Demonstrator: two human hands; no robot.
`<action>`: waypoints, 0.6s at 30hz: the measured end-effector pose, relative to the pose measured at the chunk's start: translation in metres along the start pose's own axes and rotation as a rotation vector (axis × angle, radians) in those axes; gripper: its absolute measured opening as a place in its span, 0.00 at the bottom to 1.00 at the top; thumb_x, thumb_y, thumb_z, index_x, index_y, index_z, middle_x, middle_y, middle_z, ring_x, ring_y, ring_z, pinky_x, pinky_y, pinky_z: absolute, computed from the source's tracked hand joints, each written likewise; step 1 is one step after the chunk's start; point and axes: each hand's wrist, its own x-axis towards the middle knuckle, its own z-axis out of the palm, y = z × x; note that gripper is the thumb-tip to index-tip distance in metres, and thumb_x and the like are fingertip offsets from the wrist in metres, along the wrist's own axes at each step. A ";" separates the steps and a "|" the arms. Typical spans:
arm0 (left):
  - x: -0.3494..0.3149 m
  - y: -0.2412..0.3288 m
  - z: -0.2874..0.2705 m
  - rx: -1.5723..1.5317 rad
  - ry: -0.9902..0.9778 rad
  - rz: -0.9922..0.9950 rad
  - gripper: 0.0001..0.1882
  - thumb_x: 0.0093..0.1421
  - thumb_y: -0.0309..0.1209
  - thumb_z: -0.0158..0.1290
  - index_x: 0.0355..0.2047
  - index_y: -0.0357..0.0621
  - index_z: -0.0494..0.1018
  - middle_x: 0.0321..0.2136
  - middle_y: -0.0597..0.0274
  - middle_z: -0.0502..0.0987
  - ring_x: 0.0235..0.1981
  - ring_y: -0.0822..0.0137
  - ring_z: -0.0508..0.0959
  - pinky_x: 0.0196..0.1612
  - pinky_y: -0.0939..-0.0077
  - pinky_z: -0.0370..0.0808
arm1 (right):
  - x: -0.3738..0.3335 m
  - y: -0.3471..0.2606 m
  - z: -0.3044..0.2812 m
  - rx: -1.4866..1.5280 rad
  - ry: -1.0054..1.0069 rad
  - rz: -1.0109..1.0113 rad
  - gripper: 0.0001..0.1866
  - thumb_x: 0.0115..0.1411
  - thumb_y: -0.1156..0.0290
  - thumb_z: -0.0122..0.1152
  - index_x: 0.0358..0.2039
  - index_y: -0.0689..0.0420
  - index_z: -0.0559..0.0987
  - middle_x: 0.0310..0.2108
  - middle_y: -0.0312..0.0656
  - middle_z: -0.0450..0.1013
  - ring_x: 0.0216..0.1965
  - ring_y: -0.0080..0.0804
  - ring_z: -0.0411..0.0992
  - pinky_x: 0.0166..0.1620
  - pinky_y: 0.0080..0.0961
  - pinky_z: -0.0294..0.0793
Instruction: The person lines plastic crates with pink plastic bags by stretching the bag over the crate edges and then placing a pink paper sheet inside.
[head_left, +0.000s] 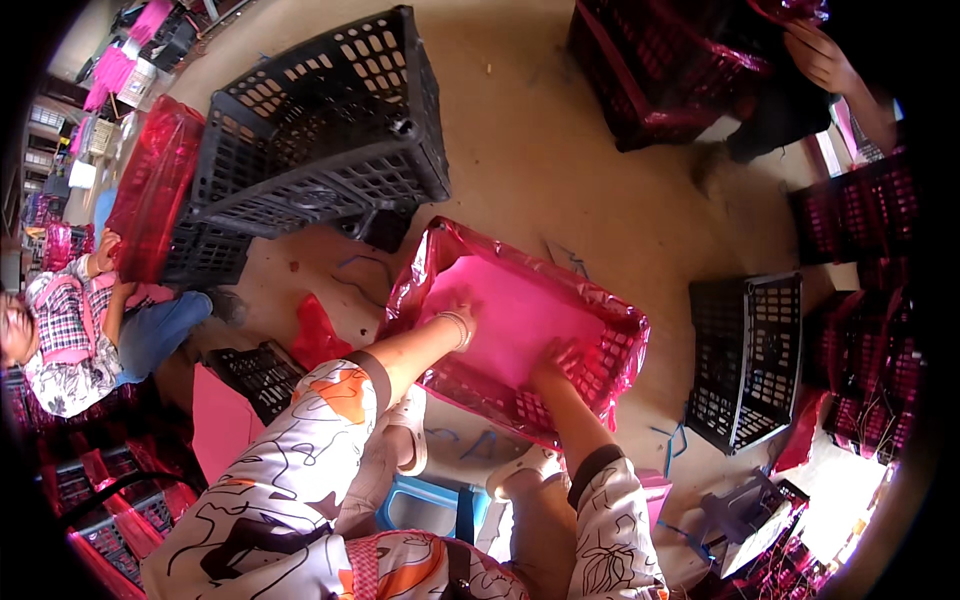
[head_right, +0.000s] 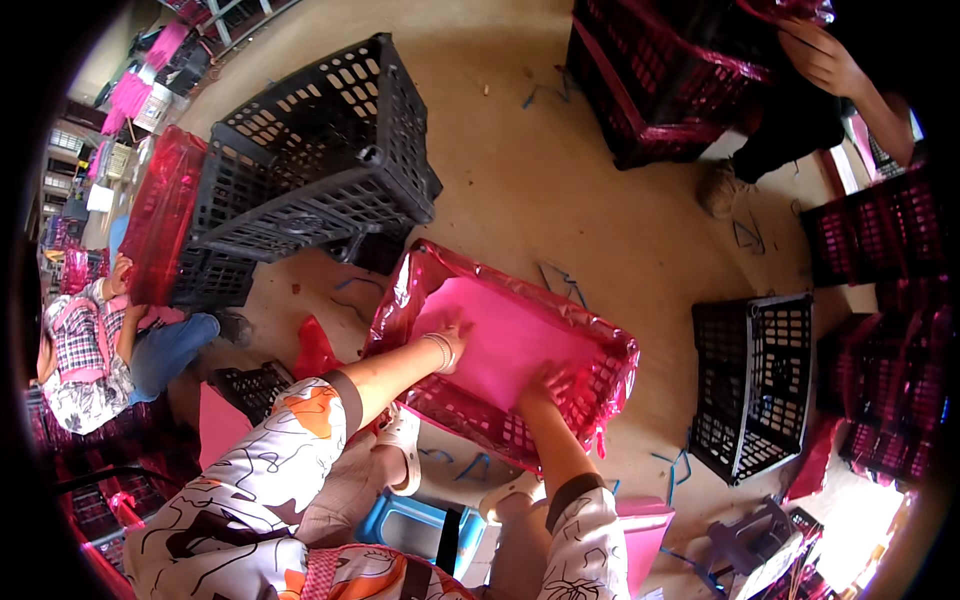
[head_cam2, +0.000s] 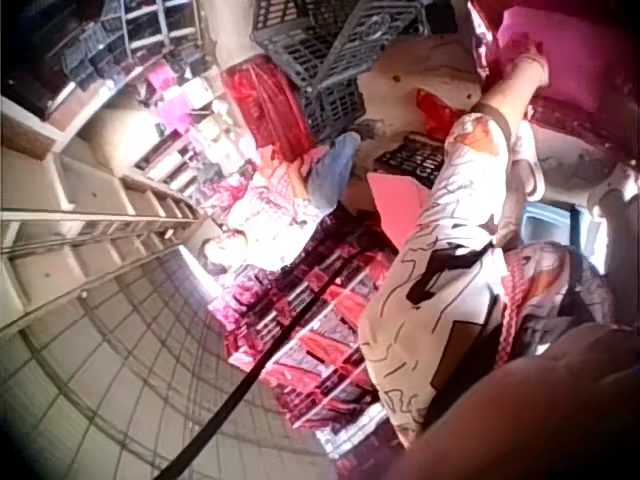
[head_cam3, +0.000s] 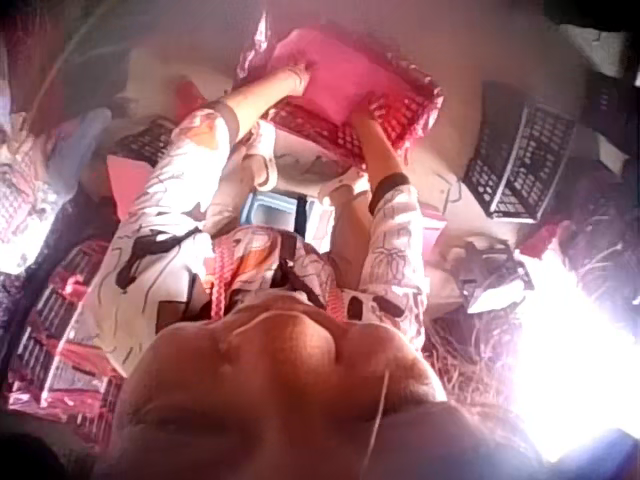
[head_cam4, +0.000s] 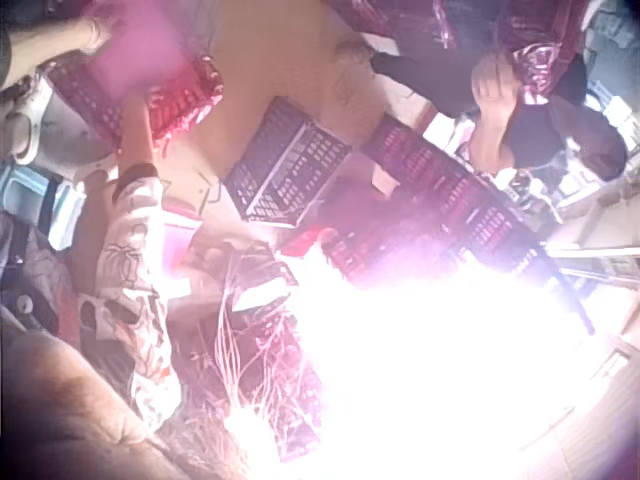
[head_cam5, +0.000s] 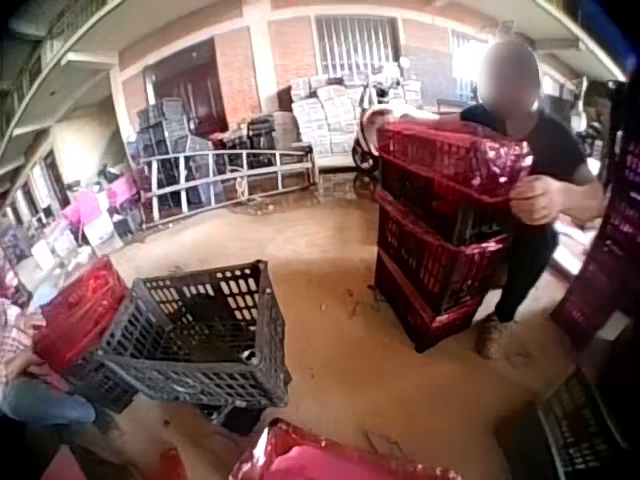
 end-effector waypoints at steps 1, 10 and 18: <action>-0.004 0.006 -0.015 -0.040 0.031 0.117 0.27 0.53 0.34 0.45 0.55 0.50 0.54 0.54 0.45 0.53 0.55 0.46 0.55 0.56 0.53 0.54 | -0.007 0.011 -0.001 0.112 0.126 -0.056 0.33 0.55 0.58 0.50 0.59 0.54 0.54 0.61 0.52 0.40 0.56 0.66 0.47 0.50 0.53 0.61; -0.076 0.055 -0.058 -0.351 0.371 0.552 0.25 0.52 0.32 0.51 0.51 0.41 0.62 0.52 0.48 0.62 0.52 0.51 0.64 0.55 0.66 0.62 | -0.126 0.152 0.016 1.554 1.155 0.175 0.26 0.42 0.87 0.50 0.46 0.59 0.69 0.46 0.46 0.68 0.49 0.37 0.65 0.52 0.28 0.62; -0.080 0.162 -0.077 -0.438 0.608 0.724 0.38 0.47 0.27 0.55 0.58 0.49 0.51 0.58 0.48 0.49 0.57 0.46 0.55 0.57 0.61 0.59 | -0.141 0.123 0.073 2.153 0.490 -0.292 0.39 0.53 0.80 0.53 0.62 0.48 0.45 0.43 0.43 0.67 0.38 0.25 0.68 0.42 0.22 0.69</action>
